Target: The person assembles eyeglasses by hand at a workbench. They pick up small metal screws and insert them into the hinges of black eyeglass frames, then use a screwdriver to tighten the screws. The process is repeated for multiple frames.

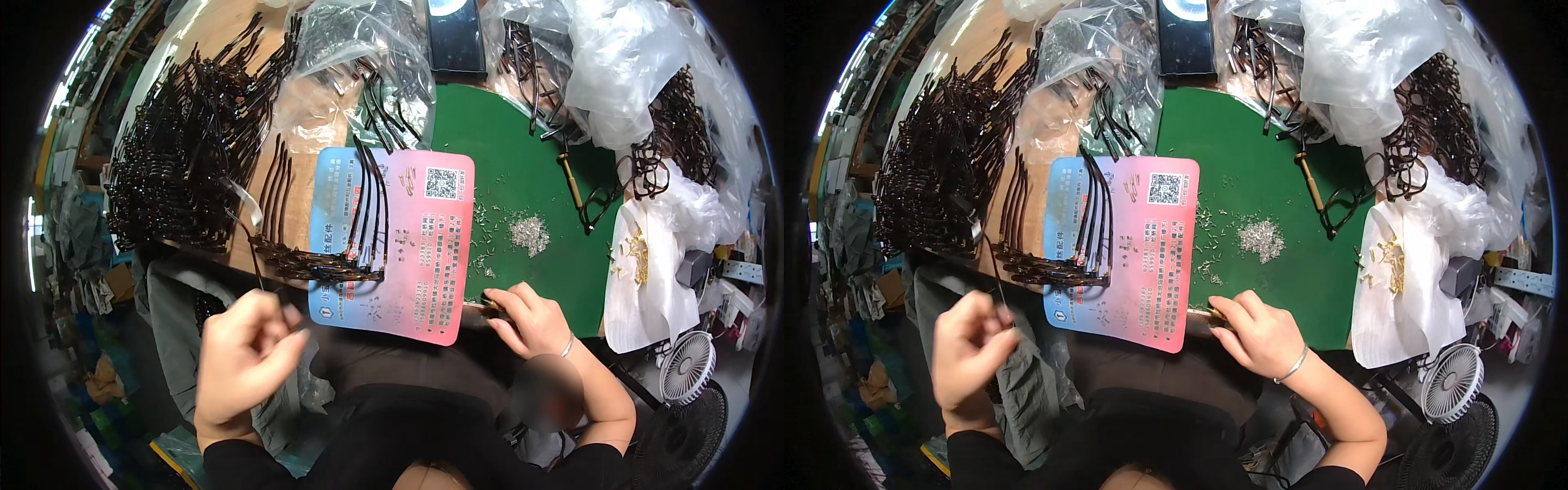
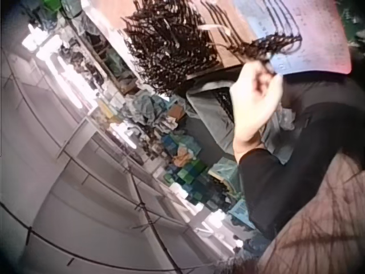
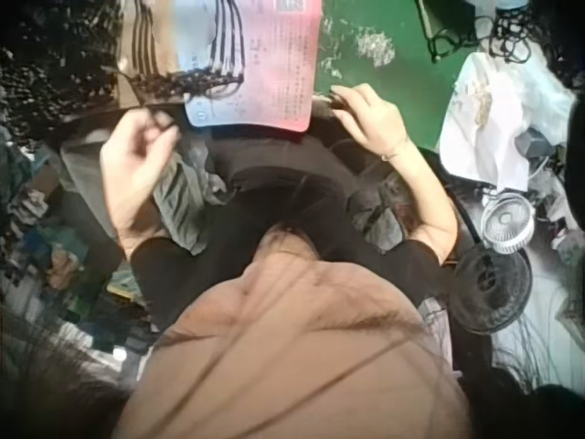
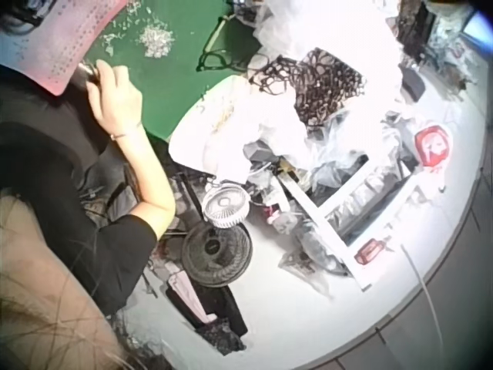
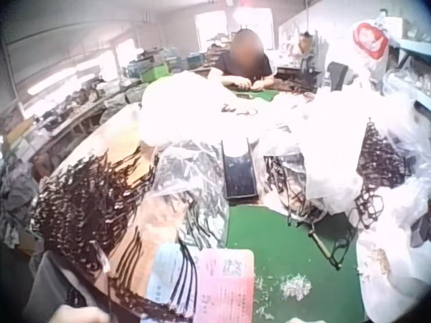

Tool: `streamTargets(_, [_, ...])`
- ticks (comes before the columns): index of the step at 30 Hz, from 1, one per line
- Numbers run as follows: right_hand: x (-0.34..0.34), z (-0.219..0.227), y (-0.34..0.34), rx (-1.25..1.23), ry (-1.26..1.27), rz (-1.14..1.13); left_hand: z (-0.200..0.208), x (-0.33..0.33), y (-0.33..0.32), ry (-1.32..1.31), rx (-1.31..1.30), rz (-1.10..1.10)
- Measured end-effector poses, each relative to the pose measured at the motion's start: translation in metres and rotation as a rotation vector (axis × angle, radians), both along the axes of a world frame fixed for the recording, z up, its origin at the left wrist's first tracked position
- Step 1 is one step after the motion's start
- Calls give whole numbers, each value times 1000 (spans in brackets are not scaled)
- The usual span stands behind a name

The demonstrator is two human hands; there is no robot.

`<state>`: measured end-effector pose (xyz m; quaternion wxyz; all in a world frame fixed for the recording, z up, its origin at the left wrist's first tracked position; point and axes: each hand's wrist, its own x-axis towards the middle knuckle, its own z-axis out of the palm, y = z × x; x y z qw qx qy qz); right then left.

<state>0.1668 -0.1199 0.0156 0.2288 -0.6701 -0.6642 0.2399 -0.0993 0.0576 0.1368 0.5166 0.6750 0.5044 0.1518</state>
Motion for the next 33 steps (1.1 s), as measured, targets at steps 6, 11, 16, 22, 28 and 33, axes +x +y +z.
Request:
streamTargets(6, [1, -4, 2, -4, 28, -39, 22, -108, 6, -518, -529, 88])
streamTargets(11, [-1, -3, 6, -33, 1, -30, 1, -34, 13, -305, -285, 184])
streamTargets(16, [-3, 9, 7, -66, 91, -20, -57, 28, 2, 303, 756, -582])
streamTargets(22, [11, 23, 2, -114, 186, -134, -82, 29, 12, 561, 797, -779])
streamTargets(28, [5, 8, 11, -49, 226, -155, -76, -24, 19, 428, 821, -736])
streamTargets(33, [8, 4, 5, -79, 167, -237, -1, -23, 61, 232, 908, -630])
